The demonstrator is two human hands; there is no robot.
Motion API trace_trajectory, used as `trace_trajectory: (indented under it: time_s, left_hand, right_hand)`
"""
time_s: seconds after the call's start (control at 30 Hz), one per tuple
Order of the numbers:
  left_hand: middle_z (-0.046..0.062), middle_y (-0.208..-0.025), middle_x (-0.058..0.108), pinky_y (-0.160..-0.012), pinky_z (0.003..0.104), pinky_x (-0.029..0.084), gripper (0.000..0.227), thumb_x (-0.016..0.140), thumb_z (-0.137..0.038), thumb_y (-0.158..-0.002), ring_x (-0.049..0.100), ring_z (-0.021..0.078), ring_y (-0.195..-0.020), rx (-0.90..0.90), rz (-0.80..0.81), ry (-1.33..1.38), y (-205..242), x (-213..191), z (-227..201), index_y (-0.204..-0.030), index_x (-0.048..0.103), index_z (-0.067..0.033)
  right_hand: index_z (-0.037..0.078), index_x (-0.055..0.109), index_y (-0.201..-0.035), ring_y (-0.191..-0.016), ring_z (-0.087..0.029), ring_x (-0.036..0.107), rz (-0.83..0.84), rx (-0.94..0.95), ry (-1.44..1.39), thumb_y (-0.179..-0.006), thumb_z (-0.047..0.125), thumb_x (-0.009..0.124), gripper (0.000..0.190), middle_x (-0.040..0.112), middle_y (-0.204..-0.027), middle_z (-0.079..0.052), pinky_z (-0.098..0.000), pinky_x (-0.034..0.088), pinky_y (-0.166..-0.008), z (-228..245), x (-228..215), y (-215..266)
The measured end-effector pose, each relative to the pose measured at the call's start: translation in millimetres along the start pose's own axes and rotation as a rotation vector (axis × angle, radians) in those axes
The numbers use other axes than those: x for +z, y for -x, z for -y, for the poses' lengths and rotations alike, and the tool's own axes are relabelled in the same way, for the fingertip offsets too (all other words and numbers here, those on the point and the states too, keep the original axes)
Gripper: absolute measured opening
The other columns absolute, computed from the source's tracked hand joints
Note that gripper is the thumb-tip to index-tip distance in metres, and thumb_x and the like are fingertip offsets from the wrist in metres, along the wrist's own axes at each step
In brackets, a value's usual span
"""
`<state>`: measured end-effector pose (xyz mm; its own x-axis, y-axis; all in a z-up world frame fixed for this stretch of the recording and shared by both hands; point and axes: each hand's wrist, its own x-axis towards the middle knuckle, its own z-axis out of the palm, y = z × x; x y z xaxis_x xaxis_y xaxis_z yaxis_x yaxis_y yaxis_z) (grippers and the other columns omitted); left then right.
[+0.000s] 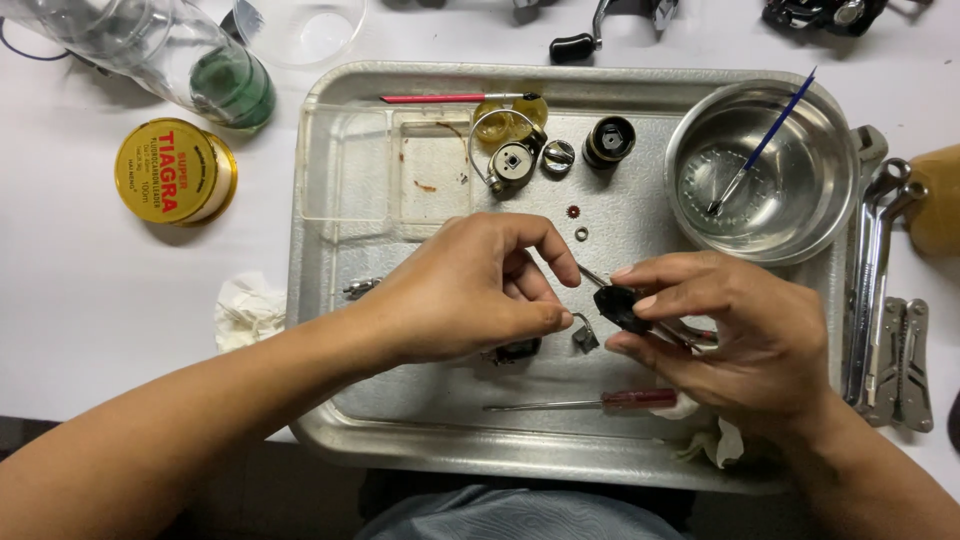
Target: Repairing and maintaining a fishing reel by disassembling, greasing, and reassembling its components.
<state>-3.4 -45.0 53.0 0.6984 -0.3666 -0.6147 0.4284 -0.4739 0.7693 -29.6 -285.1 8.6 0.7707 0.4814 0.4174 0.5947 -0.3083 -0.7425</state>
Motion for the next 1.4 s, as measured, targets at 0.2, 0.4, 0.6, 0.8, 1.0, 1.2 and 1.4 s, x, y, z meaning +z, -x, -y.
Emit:
trace_trajectory:
  time_s: [0.2,0.4,0.6,0.8,1.0,1.2,1.4]
  left_hand:
    - [0.007,-0.081,0.078,-0.050,0.022,0.043,0.032,0.082,-0.007,-0.079,0.062,0.0065,-0.059,-0.049,0.016,0.267,-6,5,1,-0.107,0.070,-0.0074]
    - [0.006,-0.096,0.079,-0.076,0.024,0.061,0.033,0.085,-0.005,-0.068,0.071,0.0092,-0.085,0.099,0.023,0.271,-17,15,11,-0.097,0.071,-0.0095]
    - [0.015,-0.087,0.074,-0.063,0.029,0.058,0.034,0.079,0.006,-0.073,0.069,0.0186,-0.067,-0.029,0.057,0.566,-20,20,15,-0.101,0.062,-0.0004]
    - [0.009,-0.071,0.063,-0.056,0.026,0.053,0.029,0.081,0.004,-0.076,0.065,0.0180,-0.059,0.021,0.081,0.678,-23,26,22,-0.096,0.061,-0.0016]
    - [0.010,-0.077,0.063,-0.073,0.028,0.059,0.014,0.070,-0.009,-0.088,0.074,0.0258,-0.076,-0.079,0.035,0.734,-20,32,9,-0.099,0.064,-0.0032]
    - [0.017,-0.099,0.067,-0.077,0.027,0.059,0.025,0.054,0.008,-0.082,0.074,0.0251,-0.082,-0.025,0.003,0.801,-23,38,18,-0.105,0.061,-0.0010]
    - [0.000,-0.088,0.079,-0.066,0.035,0.055,0.015,0.073,-0.012,-0.083,0.072,0.0176,-0.075,0.753,-0.189,-0.539,-16,14,24,-0.097,0.072,-0.0161]
  right_hand:
    - [0.006,0.064,-0.097,-0.097,-0.028,0.079,0.000,-0.021,-0.023,-0.071,0.012,0.092,0.038,0.076,-0.105,-0.020,-0.0315,0.065,-0.087,-1,0,2]
    - [0.004,0.064,-0.096,-0.103,-0.026,0.077,-0.072,0.160,-0.291,-0.063,0.007,0.091,0.043,0.074,-0.106,-0.020,-0.0317,0.064,-0.094,-5,3,11]
    - [0.005,0.060,-0.101,-0.107,-0.027,0.077,-0.092,0.376,-0.486,-0.065,0.000,0.087,0.045,0.073,-0.112,-0.023,-0.0284,0.067,-0.086,-7,1,13]
    - [0.005,0.061,-0.098,-0.098,-0.026,0.078,-0.115,0.501,-0.666,-0.066,-0.006,0.085,0.042,0.074,-0.112,-0.024,-0.0333,0.068,-0.087,-4,-1,6]
    - [0.003,0.058,-0.098,-0.099,-0.024,0.074,-0.135,0.692,-0.712,-0.064,-0.011,0.083,0.044,0.073,-0.113,-0.023,-0.0305,0.065,-0.084,-13,-6,6]
    - [0.004,0.059,-0.098,-0.096,-0.023,0.075,-0.167,0.734,-0.709,-0.064,-0.013,0.082,0.044,0.075,-0.110,-0.021,-0.0287,0.063,-0.085,-13,-4,2]
    - [0.005,0.058,-0.100,-0.103,-0.022,0.074,-0.242,0.643,-0.598,-0.067,-0.007,0.083,0.043,0.072,-0.111,-0.019,-0.0300,0.065,-0.089,-5,-5,0]
